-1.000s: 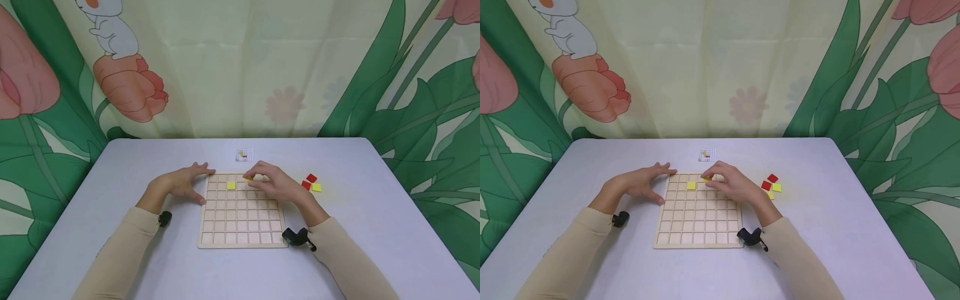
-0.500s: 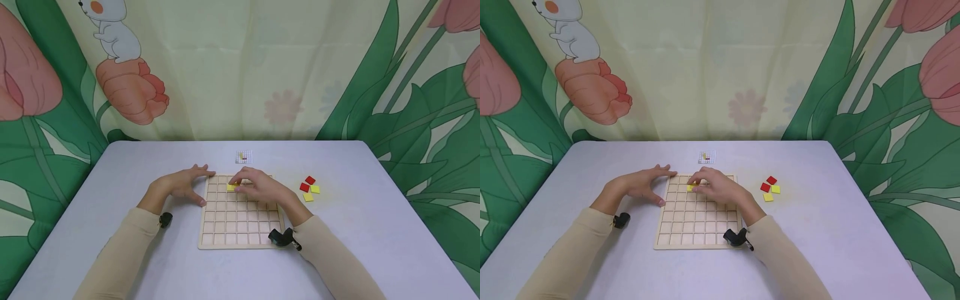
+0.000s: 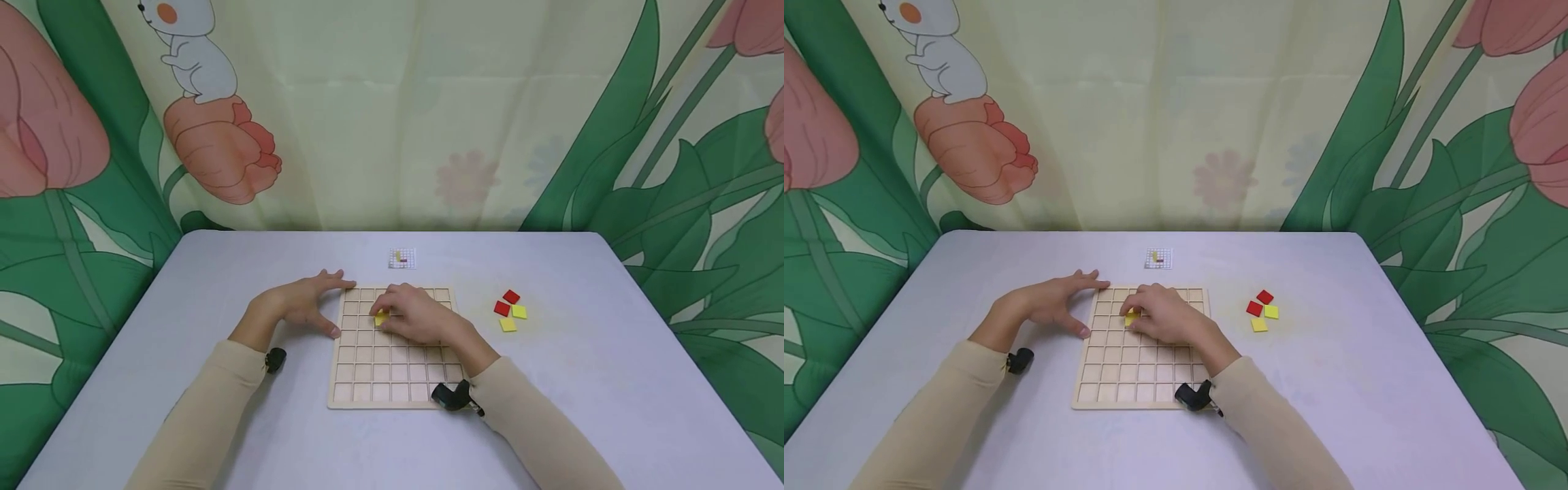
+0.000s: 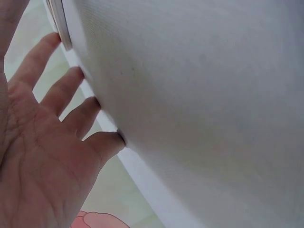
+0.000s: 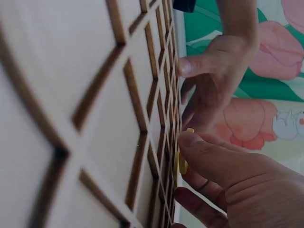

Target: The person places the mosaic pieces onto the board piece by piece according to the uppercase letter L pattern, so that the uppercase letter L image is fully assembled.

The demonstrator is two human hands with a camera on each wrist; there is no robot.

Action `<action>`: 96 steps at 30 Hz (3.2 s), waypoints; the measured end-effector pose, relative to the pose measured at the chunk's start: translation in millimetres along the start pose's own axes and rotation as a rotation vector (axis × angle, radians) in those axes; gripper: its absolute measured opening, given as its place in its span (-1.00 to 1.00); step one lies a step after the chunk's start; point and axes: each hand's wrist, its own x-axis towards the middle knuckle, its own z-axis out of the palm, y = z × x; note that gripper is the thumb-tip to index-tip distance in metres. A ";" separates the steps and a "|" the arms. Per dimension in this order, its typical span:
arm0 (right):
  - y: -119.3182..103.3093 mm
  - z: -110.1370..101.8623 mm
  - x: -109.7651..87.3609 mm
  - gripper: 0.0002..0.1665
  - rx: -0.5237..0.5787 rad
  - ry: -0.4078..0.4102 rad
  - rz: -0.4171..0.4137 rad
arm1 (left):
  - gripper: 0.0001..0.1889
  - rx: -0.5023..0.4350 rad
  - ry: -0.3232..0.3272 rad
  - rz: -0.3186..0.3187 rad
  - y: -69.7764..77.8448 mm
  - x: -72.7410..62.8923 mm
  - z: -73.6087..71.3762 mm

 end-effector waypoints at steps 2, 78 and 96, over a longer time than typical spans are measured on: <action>-0.3 1.6 -1.2 -0.72 -0.030 0.009 0.004 | 0.09 0.001 -0.007 -0.005 1.7 0.7 -0.1; 84.4 -49.2 -160.5 -0.75 -0.241 0.381 -0.004 | 0.07 -0.056 0.021 -0.018 -8.2 2.3 8.3; 100.2 -62.5 -187.4 -0.48 -0.181 0.295 0.241 | 0.08 -0.041 0.017 -0.027 -3.5 1.6 2.8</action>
